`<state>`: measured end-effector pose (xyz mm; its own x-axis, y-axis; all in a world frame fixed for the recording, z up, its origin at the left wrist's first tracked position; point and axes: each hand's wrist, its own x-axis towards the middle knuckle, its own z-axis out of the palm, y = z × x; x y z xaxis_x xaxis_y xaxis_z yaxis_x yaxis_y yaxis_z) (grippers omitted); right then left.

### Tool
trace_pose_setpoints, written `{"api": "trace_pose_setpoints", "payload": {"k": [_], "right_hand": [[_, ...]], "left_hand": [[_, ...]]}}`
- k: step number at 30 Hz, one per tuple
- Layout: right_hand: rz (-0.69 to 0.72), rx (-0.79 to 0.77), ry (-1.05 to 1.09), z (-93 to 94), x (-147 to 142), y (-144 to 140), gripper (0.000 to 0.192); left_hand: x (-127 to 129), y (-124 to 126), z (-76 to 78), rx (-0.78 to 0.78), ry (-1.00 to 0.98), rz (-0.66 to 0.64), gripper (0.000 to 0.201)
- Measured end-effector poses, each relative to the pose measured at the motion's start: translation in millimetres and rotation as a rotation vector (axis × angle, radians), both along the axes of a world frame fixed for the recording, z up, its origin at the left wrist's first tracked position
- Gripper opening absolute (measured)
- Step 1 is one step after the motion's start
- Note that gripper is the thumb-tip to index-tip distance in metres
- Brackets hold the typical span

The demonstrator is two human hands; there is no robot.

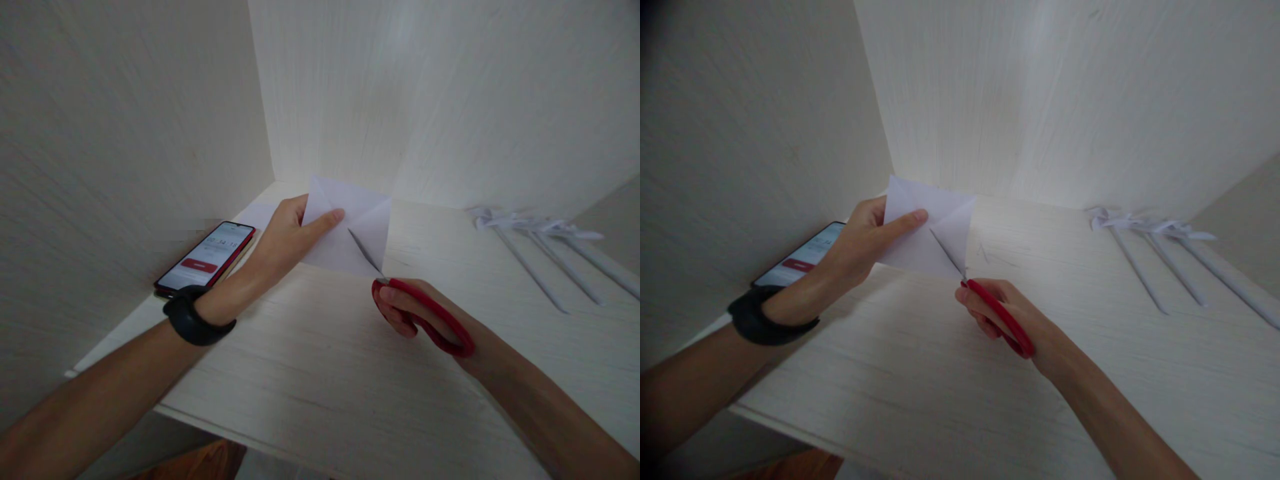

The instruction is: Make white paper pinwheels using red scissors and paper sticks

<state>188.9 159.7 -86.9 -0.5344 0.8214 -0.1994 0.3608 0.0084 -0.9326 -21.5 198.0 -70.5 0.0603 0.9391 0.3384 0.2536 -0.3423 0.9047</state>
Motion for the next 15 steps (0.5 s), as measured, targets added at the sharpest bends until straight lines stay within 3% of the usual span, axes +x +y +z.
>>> {"api": "trace_pose_setpoints", "payload": {"k": [15], "right_hand": [[-0.014, 0.013, 0.009, -2.7, 0.9, 0.2, 0.046]], "left_hand": [[6.3, -8.7, 3.1, -0.061, -0.051, 0.002, 0.027]]}}
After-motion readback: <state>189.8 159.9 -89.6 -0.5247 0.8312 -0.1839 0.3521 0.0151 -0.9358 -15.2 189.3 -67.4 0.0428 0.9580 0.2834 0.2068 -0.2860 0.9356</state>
